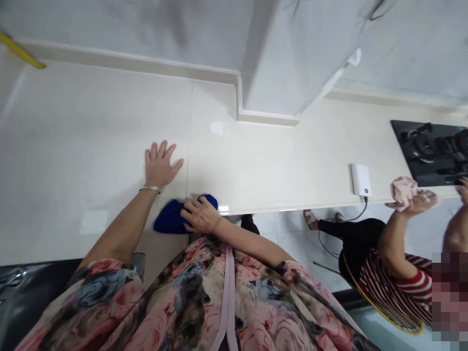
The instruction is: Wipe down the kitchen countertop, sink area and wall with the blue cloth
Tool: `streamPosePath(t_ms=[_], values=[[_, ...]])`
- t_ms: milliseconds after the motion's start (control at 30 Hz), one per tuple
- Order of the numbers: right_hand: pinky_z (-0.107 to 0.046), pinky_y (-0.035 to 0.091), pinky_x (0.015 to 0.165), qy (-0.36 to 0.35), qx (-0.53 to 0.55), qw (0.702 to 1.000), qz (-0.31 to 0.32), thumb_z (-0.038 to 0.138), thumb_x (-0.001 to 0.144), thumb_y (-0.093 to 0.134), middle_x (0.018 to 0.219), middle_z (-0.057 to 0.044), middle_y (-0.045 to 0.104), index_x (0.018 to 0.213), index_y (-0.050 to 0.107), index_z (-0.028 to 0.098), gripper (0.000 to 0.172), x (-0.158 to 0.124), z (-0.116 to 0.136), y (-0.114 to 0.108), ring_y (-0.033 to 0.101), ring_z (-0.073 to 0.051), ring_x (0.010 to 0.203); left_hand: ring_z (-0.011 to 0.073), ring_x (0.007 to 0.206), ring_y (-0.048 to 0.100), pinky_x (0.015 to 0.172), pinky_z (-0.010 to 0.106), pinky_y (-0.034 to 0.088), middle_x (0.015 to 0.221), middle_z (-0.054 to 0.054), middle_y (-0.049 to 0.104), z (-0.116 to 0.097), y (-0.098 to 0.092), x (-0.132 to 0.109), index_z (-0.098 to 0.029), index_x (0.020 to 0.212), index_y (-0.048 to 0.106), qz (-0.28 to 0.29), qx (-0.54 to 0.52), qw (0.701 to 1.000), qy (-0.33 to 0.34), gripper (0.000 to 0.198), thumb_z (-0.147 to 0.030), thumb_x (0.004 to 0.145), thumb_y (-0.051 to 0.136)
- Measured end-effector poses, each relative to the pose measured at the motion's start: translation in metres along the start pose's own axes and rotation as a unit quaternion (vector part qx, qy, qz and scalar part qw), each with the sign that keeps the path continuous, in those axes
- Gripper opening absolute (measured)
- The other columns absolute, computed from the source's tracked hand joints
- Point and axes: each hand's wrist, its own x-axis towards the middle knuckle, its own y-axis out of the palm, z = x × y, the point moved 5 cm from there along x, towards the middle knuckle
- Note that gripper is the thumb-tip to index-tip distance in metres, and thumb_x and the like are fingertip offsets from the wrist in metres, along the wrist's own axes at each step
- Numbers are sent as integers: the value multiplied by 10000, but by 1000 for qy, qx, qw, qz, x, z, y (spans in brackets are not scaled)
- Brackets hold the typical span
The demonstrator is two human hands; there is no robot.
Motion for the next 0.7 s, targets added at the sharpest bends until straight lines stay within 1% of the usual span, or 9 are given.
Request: streamPosePath(t_ms=[100,200,300,367,467,500,567,633,700], values=[[-459,328,935,75,-2,996,-43,490,982,560,1292,-168,636,1240,648,165,424,-57,-44,-4,554,-284,1044,368,1627,79,1317,596,2,1747,71,255,0,0,1,-232,1609,433,4,-7,1000,-1,768,-646,964,391],[-478,307,975,172,-24,982,-80,491,937,569,1310,-175,644,1233,671,159,456,-134,-95,-11,550,-309,1129,374,1627,59,1311,621,2,1753,77,232,-1,0,1,-239,1617,414,17,-1,1000,-3,782,-660,961,364],[-473,312,996,272,-53,959,-65,470,908,564,1304,-169,652,1236,682,160,466,-219,-144,-19,555,-312,1147,378,1629,57,1302,648,29,1756,86,218,-3,-1,0,-247,1624,397,17,19,1000,-2,788,-670,963,326],[-467,326,996,353,-87,931,-46,437,898,550,1317,-180,645,1218,684,154,448,-275,-172,-27,556,-318,1158,381,1630,61,1302,647,43,1755,94,218,-4,-1,0,-237,1626,394,15,29,999,-2,792,-668,966,315],[-453,351,962,434,-133,890,-35,389,902,524,1427,-209,582,1208,670,131,426,-333,-195,-39,546,-333,1191,383,1630,65,1305,637,47,1755,94,220,-6,-1,-1,-227,1626,394,12,33,999,0,787,-662,976,311],[-447,354,947,443,-141,885,-30,373,906,515,1456,-211,565,1194,669,127,409,-341,-197,-41,554,-330,1175,384,1629,66,1305,638,43,1754,95,222,-7,-1,-1,-223,1625,396,11,32,999,1,784,-660,978,316],[-439,348,928,444,-145,884,-14,344,916,497,1463,-206,571,1137,678,126,359,-338,-193,-41,580,-313,1097,394,1625,65,1303,641,30,1753,105,225,-7,-1,-1,-202,1621,401,12,27,1000,7,783,-653,984,333],[-442,335,929,428,-142,893,8,330,933,480,1431,-201,603,1071,690,131,321,-314,-180,-36,589,-297,1022,406,1620,63,1300,645,16,1751,116,223,-7,-1,0,-180,1619,400,16,21,1000,10,784,-646,990,348],[-451,325,942,389,-129,912,26,340,950,474,1412,-202,618,1045,698,133,320,-274,-160,-30,583,-293,995,406,1620,56,1301,642,8,1754,111,215,-7,-1,0,-183,1621,394,17,16,1000,7,782,-646,993,351]])
